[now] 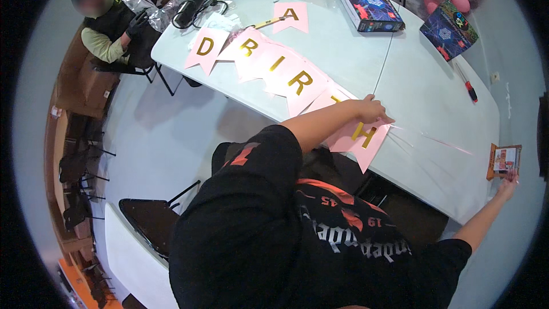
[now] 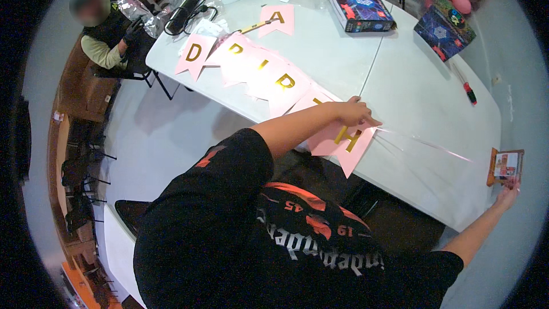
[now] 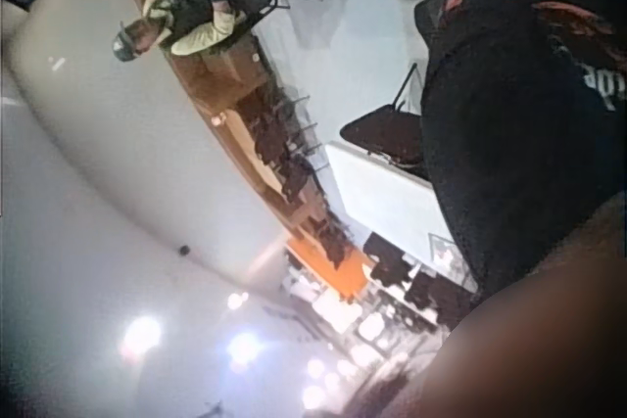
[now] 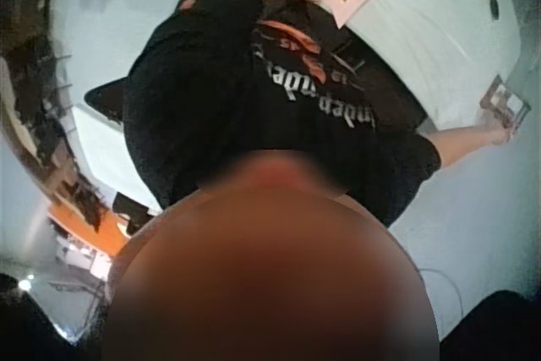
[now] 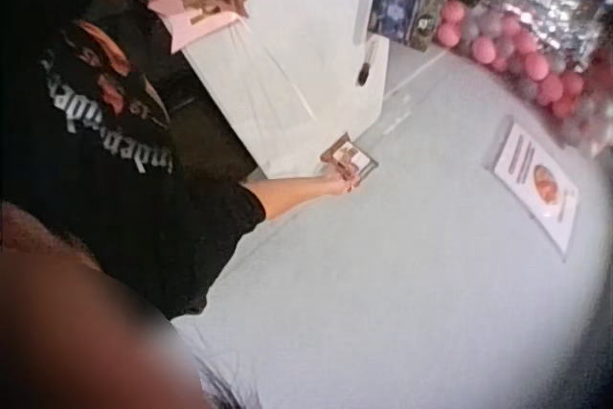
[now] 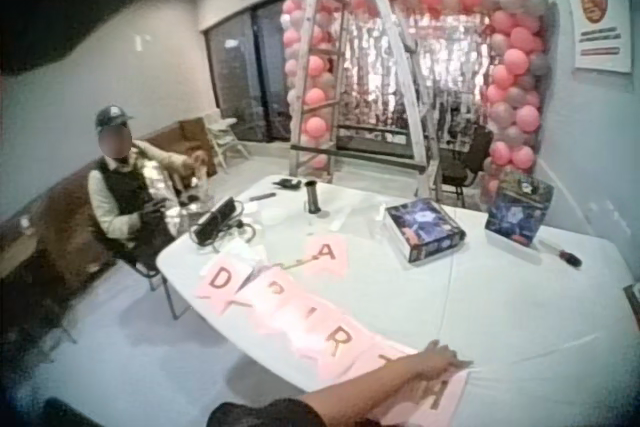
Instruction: The person assembles a pink and gold 'HAPPY BIRTHDAY' banner by threading individual lettered pennants onto a string. They handle each pennant one at a time, aligning holes and pulling the string through, then arrange the letters in order on the table.
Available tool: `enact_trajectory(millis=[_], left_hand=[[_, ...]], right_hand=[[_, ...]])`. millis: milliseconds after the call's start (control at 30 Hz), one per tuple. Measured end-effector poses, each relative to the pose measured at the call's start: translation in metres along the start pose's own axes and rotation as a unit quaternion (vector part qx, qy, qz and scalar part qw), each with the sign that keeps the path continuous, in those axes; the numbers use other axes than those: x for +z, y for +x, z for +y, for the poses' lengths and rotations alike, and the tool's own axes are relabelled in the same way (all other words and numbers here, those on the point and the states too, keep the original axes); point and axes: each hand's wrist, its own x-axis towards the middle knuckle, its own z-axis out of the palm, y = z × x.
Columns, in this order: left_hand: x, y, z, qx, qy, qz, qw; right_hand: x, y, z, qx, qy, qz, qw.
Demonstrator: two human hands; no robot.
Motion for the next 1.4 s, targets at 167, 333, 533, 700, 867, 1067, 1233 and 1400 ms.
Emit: enact_trajectory(millis=[167, 333, 533, 700, 867, 1067, 1233, 1400], left_hand=[[-0.006, -0.011, -0.003, 0.01, -0.016, 0.077, 0.997], [-0.025, -0.075, -0.056, -0.035, -0.01, 0.34, 0.94], [-0.072, -0.306, -0.195, -0.565, 0.04, 0.472, 0.675], [-0.063, -0.383, -0.216, -0.565, 0.19, 0.587, 0.547], [-0.049, -0.414, -0.226, -0.67, 0.032, 0.502, 0.546], [-0.033, -0.449, -0.226, -0.643, 0.093, 0.592, 0.477], [-0.019, -0.515, -0.259, -0.673, 0.23, 0.644, 0.282], [0.009, -0.553, -0.282, -0.369, -0.518, 0.763, 0.115]], right_hand=[[-0.015, 0.025, 0.014, -0.024, 0.009, -0.049, 0.998], [-0.006, -0.009, 0.043, 0.002, -0.065, -0.092, 0.994], [0.023, -0.084, 0.078, 0.006, -0.109, -0.084, 0.99], [0.099, -0.181, 0.081, -0.029, -0.21, -0.151, 0.966], [0.186, -0.303, 0.085, -0.022, -0.264, -0.342, 0.901], [0.229, -0.397, 0.092, 0.024, -0.274, -0.412, 0.869], [0.238, -0.419, 0.081, 0.023, -0.263, -0.409, 0.873], [0.244, -0.432, 0.08, 0.024, -0.274, -0.402, 0.873]])
